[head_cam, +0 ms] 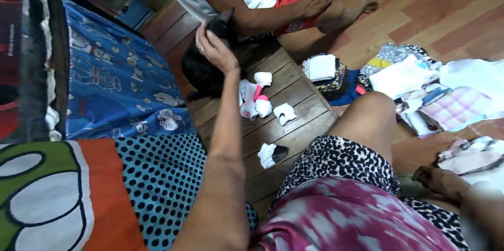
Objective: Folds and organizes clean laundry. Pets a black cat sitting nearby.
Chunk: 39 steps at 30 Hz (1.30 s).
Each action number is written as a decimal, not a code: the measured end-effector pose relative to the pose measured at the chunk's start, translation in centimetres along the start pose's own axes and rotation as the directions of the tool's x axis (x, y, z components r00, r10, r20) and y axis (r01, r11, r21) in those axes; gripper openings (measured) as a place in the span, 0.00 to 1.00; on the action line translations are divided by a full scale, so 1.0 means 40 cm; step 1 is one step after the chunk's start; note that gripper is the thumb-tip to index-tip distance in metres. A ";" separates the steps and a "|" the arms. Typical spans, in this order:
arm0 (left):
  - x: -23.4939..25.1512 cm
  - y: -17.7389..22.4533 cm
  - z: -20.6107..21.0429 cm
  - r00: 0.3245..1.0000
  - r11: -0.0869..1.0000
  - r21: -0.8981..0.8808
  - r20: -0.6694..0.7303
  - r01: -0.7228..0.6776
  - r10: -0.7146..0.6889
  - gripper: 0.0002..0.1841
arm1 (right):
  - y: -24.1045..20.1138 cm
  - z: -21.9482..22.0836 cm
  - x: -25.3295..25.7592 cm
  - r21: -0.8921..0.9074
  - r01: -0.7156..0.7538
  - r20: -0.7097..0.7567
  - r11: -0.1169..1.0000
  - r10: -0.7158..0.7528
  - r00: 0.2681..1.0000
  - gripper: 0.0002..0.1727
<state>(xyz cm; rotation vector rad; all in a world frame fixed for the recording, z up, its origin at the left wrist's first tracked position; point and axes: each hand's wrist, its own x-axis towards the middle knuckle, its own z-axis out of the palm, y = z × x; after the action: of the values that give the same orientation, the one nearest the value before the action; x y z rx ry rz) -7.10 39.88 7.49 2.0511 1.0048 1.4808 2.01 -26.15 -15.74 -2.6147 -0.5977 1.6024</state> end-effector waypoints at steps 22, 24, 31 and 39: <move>0.196 0.075 -0.044 0.459 -0.209 -0.700 0.634 0.683 -0.623 0.43 | 0.012 -0.017 0.003 0.044 0.012 0.044 0.999 -0.014 0.999 0.16; 0.184 0.072 -0.120 0.481 0.045 -0.566 0.654 0.823 -0.583 0.42 | 0.013 -0.020 -0.003 0.020 -0.003 0.059 1.000 0.002 0.998 0.17; 0.168 -0.113 -0.206 0.944 0.887 0.385 0.100 0.254 -0.314 0.30 | 0.013 -0.016 0.013 0.012 0.000 0.074 1.000 -0.001 0.997 0.16; 0.036 -0.239 -0.139 0.926 0.786 0.533 0.012 0.313 -0.377 0.30 | 0.034 0.003 0.067 0.039 0.032 0.039 0.999 -0.033 0.999 0.16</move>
<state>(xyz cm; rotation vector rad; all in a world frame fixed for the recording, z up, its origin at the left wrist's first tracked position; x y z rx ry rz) -14.99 46.78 3.73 2.1013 1.7796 0.9449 3.39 -26.57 -18.37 -2.5382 -0.6018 1.6438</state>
